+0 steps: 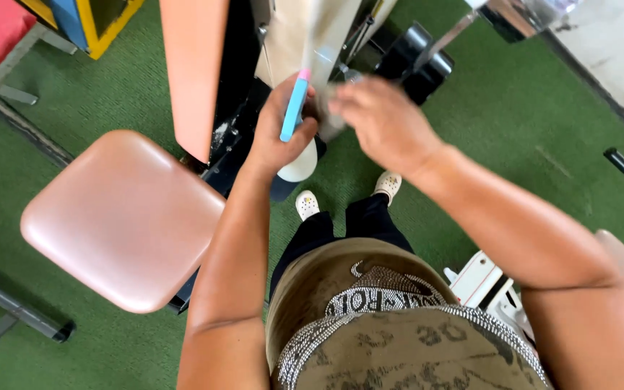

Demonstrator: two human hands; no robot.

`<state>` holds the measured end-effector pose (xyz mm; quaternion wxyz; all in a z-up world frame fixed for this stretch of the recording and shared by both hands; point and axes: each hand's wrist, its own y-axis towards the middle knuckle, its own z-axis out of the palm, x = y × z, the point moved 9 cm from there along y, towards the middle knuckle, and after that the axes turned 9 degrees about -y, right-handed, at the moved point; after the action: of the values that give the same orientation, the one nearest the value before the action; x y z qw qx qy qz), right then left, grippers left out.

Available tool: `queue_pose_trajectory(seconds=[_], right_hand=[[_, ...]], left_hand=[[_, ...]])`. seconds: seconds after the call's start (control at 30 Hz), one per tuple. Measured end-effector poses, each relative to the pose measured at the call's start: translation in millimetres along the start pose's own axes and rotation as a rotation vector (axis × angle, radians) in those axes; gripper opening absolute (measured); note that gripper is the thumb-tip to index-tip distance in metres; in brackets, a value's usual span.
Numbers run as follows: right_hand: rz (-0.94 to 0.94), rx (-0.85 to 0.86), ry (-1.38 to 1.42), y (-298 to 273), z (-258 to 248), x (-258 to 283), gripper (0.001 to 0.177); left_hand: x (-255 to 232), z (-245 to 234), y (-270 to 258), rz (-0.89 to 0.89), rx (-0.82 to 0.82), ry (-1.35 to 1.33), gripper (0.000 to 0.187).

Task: Cleaning and wiping down various gym machines and seat pads using a spray bottle and a cloth.

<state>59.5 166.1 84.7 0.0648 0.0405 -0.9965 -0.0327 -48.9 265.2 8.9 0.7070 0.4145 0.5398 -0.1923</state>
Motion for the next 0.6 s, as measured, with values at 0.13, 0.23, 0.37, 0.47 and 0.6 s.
queue_pose_trajectory(seconds=[0.13,0.23,0.37,0.47,0.6], right_hand=[[0.013,-0.321,-0.339,25.5,-60.4,-31.6,0.027],[0.199,0.048,-0.565,50.2,-14.0,-91.2,0.022],[0.354,0.344,-0.578,60.9,15.6,-141.3,0.022],[0.376,0.327,-0.433,62.5,23.5,-142.7,0.024],[0.249,0.231,-0.633,24.8,9.4,-70.7,0.033]], left_hand=[[-3.6,12.2,15.2,-0.018,0.011,0.066,0.056],[-5.4,29.1,17.6,-0.022,0.043,0.022,0.057],[3.7,50.4,27.6,-0.062,0.073,-0.078,0.069],[-4.3,57.6,29.0,0.008,0.113,-0.078,0.064],[8.3,50.5,21.7,-0.092,0.105,-0.006,0.051]])
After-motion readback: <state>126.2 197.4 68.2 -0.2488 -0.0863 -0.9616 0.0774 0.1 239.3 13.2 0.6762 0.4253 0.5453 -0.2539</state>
